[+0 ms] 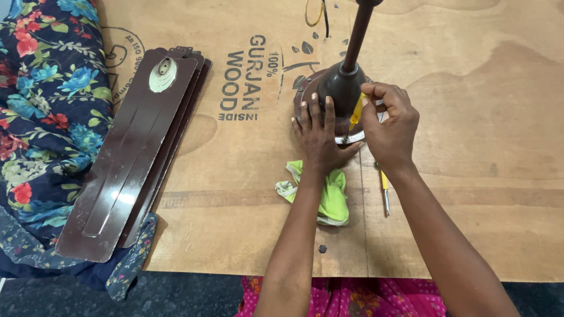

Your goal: The person uses a green-handled screwdriver and a yellow-handled screwdriver to loosen and remove screws from the base of a brown electric fan. They work on the fan's mounting plate, removing several screws and placing them on the table while the fan blades lie nearby.

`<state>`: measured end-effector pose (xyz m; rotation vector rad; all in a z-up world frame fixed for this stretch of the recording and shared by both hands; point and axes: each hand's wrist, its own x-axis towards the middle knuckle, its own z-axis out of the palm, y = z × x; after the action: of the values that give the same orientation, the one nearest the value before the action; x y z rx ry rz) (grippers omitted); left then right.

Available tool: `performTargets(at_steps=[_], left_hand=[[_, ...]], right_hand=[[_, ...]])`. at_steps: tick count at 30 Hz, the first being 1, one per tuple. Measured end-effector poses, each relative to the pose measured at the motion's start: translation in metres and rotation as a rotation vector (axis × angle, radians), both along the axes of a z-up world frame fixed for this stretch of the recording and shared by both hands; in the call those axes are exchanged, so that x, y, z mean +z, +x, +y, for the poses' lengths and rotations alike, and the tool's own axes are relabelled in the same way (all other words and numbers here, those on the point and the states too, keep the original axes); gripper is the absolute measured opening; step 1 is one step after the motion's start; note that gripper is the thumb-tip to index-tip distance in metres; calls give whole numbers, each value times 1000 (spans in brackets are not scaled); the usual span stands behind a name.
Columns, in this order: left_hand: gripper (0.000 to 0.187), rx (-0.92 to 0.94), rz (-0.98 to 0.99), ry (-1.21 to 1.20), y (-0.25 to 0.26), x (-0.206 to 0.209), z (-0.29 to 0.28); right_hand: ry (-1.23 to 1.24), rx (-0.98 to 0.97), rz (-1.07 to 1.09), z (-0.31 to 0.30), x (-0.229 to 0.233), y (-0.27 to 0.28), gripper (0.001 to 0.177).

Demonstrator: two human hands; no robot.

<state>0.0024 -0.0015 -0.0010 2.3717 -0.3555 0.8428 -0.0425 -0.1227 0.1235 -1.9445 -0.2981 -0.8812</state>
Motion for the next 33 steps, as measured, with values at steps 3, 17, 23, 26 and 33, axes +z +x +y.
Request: performTargets(at_steps=[3,17,23,26,33], left_hand=[[139,-9,24,-16,-1,0,0],[138,6,3,13,0,0,0],[138,13,3,32,0,-1,0],[138,2,4,41,-2,-2,0],[119,-12,-11,72,-8,-10,3]], right_hand=[[59,38,37,3,-1,-1,19],[16,0,38,8,0,1,16],[37,-5,-41,-6,0,3,15],[60,-13,-67,-23,-4,1,15],[393,172,-3,-56,-24,-5,19]])
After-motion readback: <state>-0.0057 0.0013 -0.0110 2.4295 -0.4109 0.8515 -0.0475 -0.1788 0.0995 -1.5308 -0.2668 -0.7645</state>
